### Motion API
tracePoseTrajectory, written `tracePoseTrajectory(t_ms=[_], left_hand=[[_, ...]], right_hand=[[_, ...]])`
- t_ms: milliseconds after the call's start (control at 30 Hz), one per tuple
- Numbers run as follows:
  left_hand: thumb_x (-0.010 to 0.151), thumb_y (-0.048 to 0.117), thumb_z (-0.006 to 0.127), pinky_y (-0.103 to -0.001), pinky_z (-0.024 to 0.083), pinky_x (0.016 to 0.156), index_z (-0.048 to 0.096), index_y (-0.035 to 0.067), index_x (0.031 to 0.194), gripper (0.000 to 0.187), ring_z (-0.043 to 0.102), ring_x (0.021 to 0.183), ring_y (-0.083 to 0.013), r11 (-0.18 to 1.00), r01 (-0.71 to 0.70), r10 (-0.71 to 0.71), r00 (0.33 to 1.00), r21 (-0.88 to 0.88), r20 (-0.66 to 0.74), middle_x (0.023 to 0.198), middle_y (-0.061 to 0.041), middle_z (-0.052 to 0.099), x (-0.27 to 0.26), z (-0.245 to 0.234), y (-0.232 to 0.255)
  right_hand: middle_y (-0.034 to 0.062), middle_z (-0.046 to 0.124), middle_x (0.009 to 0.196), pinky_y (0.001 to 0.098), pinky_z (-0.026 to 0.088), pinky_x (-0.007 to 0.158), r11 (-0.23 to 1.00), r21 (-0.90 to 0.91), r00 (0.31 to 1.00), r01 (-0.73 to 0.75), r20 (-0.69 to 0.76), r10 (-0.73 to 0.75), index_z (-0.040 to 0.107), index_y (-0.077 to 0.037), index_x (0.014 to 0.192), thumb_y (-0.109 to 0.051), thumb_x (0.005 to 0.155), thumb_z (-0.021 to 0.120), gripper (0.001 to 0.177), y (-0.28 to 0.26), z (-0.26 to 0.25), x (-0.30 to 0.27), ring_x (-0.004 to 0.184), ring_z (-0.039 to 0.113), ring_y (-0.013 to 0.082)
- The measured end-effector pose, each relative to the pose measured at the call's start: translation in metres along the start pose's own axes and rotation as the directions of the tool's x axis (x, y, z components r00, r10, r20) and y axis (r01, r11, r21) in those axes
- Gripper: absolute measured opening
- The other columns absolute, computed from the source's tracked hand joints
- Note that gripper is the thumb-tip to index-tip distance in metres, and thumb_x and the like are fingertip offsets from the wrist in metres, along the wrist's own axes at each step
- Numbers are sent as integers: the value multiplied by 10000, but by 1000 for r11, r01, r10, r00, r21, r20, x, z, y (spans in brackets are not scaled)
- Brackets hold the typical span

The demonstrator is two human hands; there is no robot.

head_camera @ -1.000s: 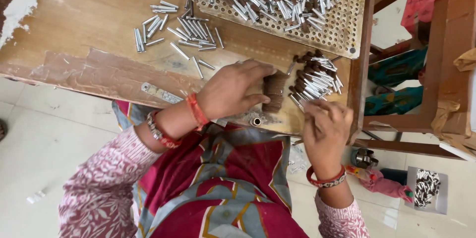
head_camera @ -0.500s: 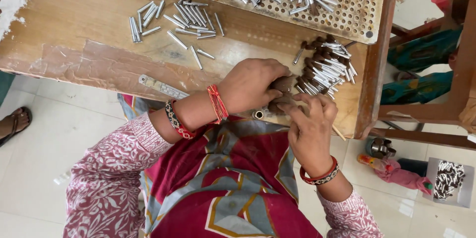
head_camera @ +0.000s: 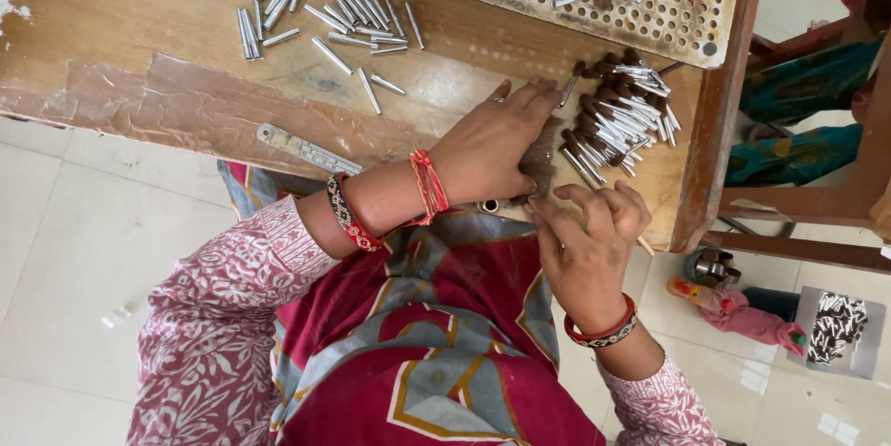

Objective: Assembling small metal components by inserting thin rods into metal tubes at a workbench.

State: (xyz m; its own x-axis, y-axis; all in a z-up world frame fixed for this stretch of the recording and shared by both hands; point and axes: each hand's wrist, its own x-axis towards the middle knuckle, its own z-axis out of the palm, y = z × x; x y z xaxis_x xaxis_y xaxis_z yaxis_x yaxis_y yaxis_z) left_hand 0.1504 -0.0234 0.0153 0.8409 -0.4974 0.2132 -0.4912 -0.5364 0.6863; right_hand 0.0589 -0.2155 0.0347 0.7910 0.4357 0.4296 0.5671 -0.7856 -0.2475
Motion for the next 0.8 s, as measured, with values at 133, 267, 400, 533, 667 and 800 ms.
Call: tracePoseTrajectory(t_ms=[133,267,400,533,667,800], left_hand=[[578,175,892,-520,289,1199,378,-88,1439,1037,392,1427,-395,999,30,-30,1000,30,6,1474,-273,460,2,6,-1],[588,168,860,-514,293,1202,397,-90,1422,989,395,1431,-398,997,55,-56,998,44,8,1472,-280,461,3,6,0],[571,191,852,-505,291,1205,394,-103,1401,992,403,1414,-393,995,87,-88,996,48,32,1462,-289,453,4,0,10],[580,203,851,-528,275,1208,394,-100,1406,991,395,1425,-382,995,66,-67,998,76,12,1461,-274,462,3,2,10],[637,169,825,-541,268,1222,388,-92,1440,951,393,1454,-375,991,-15,29,994,130,-101,1499,-252,462,-3,4,6],[701,197,833,-557,236,1220,394,-61,1460,914,382,1445,-386,997,-50,63,978,65,-199,1515,-252,445,-20,-16,18]], right_hand=[[13,648,1142,525,356,1144,997,-70,999,33,-3,-33,760,-134,1020,-104,883,819,152,-3,0,1,1167,494,277],[15,653,1101,514,363,1137,997,-59,998,45,40,-43,760,-113,1027,-73,882,797,155,-5,-4,9,1148,505,286],[27,661,1055,515,367,1135,999,-31,994,35,109,-32,742,-84,998,-55,846,783,160,-5,-11,16,1130,525,295],[29,666,1006,513,368,1113,999,4,984,44,172,-44,738,-88,949,-37,787,765,171,-8,-19,21,1105,546,294],[18,663,958,514,364,1097,999,6,979,48,199,-48,754,-110,934,-54,784,764,160,-10,-22,19,1075,549,278],[39,652,975,506,368,1108,999,20,984,37,173,-40,749,-84,991,-92,835,773,159,-12,-22,20,1087,550,277]])
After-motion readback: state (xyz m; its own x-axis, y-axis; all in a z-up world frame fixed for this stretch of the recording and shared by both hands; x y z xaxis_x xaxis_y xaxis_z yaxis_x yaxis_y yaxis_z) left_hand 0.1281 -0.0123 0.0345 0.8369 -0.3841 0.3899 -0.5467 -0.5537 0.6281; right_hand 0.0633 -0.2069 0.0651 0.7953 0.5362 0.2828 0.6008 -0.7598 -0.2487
